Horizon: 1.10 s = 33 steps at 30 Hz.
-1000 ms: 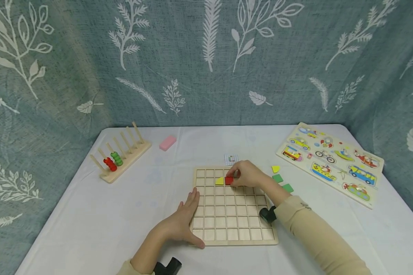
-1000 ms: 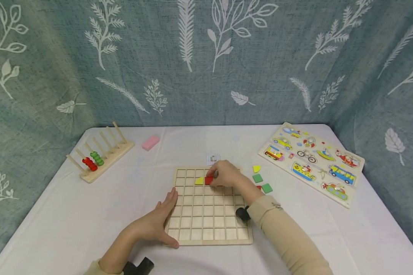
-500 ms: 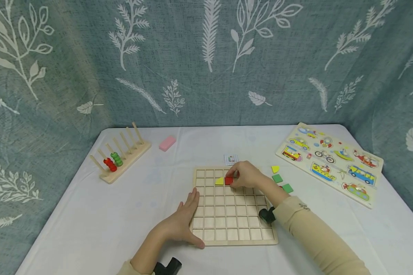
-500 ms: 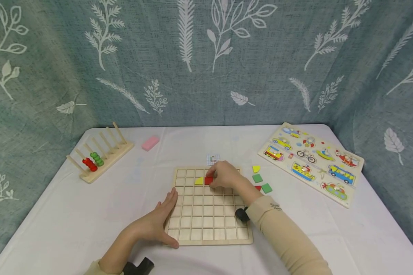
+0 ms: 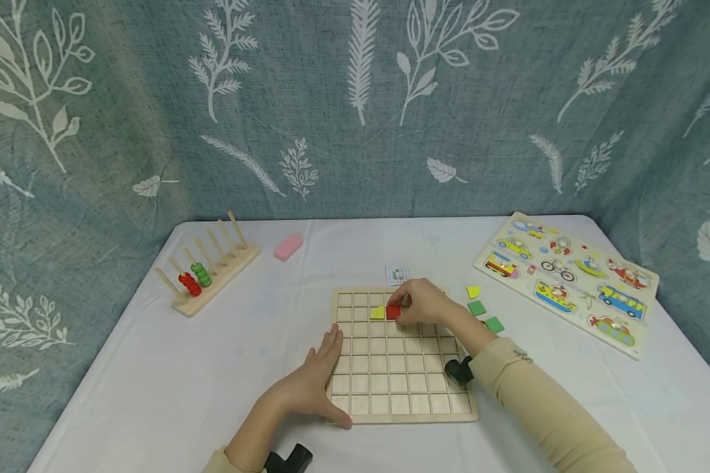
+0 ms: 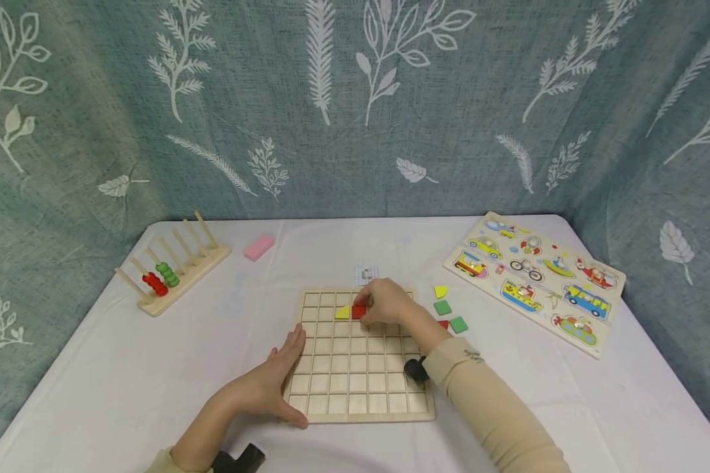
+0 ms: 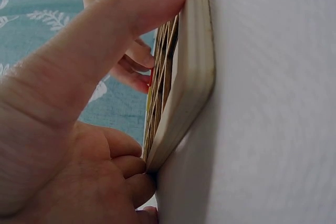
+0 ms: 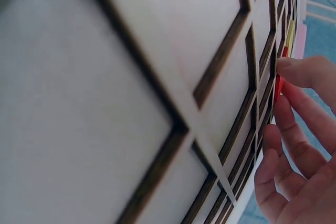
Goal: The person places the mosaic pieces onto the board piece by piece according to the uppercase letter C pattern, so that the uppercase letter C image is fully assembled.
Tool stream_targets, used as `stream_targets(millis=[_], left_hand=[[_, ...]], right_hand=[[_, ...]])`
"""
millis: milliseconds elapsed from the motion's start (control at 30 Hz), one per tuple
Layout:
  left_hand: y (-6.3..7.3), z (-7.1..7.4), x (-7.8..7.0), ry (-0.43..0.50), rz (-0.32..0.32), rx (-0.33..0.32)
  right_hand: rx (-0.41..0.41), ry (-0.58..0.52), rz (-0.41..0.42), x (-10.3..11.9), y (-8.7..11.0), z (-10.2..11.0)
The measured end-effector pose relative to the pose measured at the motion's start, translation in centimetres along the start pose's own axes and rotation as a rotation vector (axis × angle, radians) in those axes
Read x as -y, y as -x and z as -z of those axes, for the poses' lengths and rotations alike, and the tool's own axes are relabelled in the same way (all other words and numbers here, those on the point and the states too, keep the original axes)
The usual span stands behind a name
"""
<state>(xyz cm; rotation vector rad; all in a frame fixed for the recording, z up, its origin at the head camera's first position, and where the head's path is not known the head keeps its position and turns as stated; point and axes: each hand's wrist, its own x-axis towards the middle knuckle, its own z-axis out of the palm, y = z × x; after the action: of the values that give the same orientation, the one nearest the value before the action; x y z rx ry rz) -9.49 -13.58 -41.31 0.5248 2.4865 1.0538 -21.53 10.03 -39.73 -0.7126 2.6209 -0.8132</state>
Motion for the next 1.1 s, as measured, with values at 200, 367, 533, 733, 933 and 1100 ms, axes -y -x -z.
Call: stream_targets(millis=[200, 367, 533, 733, 933, 1100], left_hand=[[0.0, 0.0, -0.1, 0.003, 0.001, 0.001], [0.0, 0.0, -0.1, 0.004, 0.003, -0.001], [-0.1, 0.0, 0.0, 0.002, 0.002, -0.002], [-0.1, 0.1, 0.1, 0.009, -0.005, -0.002], [-0.1, 0.1, 0.1, 0.010, -0.007, -0.001], [0.0, 0.2, 0.1, 0.014, 0.000, 0.002]], right_hand=[[0.012, -0.018, -0.009, -0.2, 0.0, 0.1], [0.018, -0.023, -0.015, -0.2, 0.0, 0.2], [0.009, -0.033, 0.006, -0.3, 0.1, 0.3], [-0.023, -0.050, 0.072, -1.0, 0.3, 0.3], [-0.050, -0.077, 0.082, -1.2, 0.6, 0.6], [-0.073, -0.107, 0.084, -1.3, 1.0, 0.8]])
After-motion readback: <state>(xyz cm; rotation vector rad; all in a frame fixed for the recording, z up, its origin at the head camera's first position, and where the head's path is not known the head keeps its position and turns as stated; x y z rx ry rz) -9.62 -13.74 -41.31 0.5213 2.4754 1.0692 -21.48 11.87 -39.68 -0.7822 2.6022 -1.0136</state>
